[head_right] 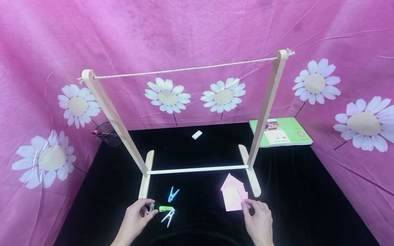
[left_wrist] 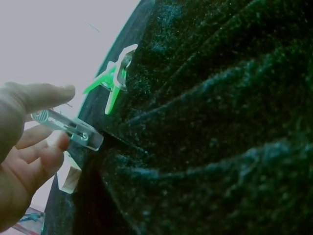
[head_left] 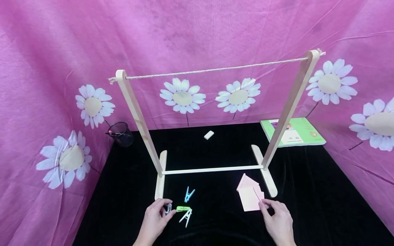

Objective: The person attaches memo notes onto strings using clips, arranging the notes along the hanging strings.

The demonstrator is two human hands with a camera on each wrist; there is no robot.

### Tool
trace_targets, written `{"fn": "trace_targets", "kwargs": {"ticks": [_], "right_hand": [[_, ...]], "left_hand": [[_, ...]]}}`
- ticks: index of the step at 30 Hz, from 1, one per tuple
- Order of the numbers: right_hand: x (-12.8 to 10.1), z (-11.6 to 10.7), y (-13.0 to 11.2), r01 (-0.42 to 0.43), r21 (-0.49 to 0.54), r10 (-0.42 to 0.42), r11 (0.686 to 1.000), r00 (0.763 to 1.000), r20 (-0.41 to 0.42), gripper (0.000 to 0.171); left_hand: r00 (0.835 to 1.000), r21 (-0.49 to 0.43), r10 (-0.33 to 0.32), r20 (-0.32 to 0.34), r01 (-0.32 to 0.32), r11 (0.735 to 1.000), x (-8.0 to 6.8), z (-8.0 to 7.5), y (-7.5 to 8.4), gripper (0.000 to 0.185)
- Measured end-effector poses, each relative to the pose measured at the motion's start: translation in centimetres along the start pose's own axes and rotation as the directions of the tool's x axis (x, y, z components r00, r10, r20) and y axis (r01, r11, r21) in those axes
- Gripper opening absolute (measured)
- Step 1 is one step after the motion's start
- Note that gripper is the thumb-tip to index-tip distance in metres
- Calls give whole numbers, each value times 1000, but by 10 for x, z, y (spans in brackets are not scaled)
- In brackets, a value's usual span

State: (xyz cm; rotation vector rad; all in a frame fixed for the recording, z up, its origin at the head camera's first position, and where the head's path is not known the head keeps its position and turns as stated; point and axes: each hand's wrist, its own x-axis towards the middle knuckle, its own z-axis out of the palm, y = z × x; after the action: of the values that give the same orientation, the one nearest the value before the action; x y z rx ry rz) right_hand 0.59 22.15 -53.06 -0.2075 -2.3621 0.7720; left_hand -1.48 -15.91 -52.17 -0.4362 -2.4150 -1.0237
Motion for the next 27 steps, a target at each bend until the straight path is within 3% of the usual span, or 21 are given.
{"fn": "trace_targets", "kwargs": {"ticks": [5,9,11,14,17,20,27], "right_hand": [[-2,-1,-1,-14,-2,14,1000,1000,4,13],[-3,-1,-1,-28,-2,28,1000,1000,6,12],[-4,0,0,-33,-1,33,999,999,6,12],[-5,0,0,-43,2,43,999,999,9,12],[-5,-1,-1,-70,-6,70,998,997,20,12],[-5,-4,-5,-127,-27,128,992,991,45,11],[2,-12,-17,-228,-7,227,974,969,95,13]], "left_hand": [[1000,-95,-27,1,27,995,-1,1,0,42],[991,-177,-124,45,130,976,-4,1,1,43],[975,-234,-204,92,220,947,-6,2,2,41],[935,-306,-316,158,351,885,-7,2,4,39],[902,-334,-390,187,432,838,-8,2,6,38],[889,-347,-423,174,458,819,-8,2,7,39],[895,-435,-425,136,440,786,13,-8,16,40]]}}
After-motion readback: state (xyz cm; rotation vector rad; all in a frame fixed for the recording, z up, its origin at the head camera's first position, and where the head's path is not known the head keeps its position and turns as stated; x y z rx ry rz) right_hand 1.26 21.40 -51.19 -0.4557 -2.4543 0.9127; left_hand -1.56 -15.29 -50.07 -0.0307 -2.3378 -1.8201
